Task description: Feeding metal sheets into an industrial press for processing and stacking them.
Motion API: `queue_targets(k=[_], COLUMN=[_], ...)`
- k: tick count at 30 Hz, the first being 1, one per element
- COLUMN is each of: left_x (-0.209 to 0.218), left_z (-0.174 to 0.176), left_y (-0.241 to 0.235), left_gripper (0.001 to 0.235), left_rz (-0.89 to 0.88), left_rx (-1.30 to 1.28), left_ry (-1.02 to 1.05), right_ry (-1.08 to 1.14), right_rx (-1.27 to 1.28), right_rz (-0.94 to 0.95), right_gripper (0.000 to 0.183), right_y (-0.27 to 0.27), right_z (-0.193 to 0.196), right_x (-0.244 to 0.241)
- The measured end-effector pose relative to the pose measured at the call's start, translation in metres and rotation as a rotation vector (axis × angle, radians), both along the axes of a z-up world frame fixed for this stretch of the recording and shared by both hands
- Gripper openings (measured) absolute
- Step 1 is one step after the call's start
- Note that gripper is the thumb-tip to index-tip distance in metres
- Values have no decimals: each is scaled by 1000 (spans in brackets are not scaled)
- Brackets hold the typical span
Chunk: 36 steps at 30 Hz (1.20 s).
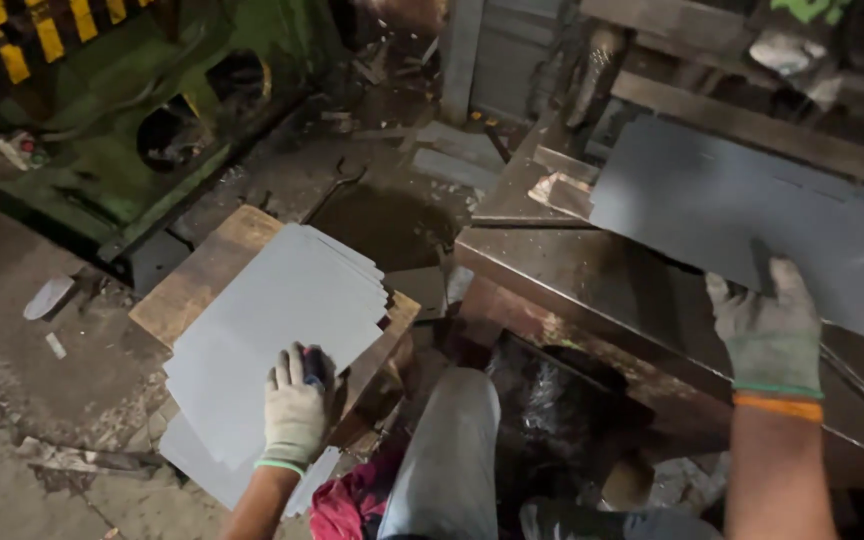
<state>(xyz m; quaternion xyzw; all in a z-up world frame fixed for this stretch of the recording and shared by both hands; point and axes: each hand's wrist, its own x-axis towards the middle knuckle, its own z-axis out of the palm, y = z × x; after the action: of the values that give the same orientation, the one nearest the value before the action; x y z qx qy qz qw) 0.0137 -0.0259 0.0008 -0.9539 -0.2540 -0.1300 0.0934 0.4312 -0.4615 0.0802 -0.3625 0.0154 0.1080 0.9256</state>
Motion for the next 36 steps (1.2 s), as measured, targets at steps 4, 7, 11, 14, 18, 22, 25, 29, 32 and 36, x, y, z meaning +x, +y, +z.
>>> queue_targets(k=[4, 7, 11, 14, 18, 22, 25, 29, 32, 36], left_x=[-12, -27, -41, -16, 89, 204, 288, 358, 365, 353], left_z=[-49, 40, 106, 140, 191, 12, 139, 119, 125, 132], left_y=[34, 64, 115, 38, -96, -149, -238, -282, -289, -288], left_gripper=[46, 18, 14, 24, 42, 51, 36, 37, 36, 37], left_rz=[-14, 58, -14, 20, 139, -643, 47, -71, 3, -101], left_rx=[200, 74, -449, -994, -1757, -2332, -2387, -2532, -2514, -2472], left_ry=[191, -52, -383, -638, -930, -1068, -1038, -1011, -954, -952], right_ry=[-51, 24, 34, -3, 133, 443, 400, 288, 336, 324], right_rx=[-99, 14, -193, -373, -354, -255, -66, -35, -215, -110], right_rz=[33, 49, -93, -93, -63, -219, -204, -229, -280, -209], right_gripper=[34, 39, 47, 67, 78, 73, 70, 66, 67, 63], right_y=[11, 15, 23, 32, 4, -5, -18, -8, 2, 1], right_z=[24, 16, 12, 23, -77, -115, -150, -116, -95, -107], right_x=[-27, -21, -63, -143, -209, -261, -283, -304, -299, -309])
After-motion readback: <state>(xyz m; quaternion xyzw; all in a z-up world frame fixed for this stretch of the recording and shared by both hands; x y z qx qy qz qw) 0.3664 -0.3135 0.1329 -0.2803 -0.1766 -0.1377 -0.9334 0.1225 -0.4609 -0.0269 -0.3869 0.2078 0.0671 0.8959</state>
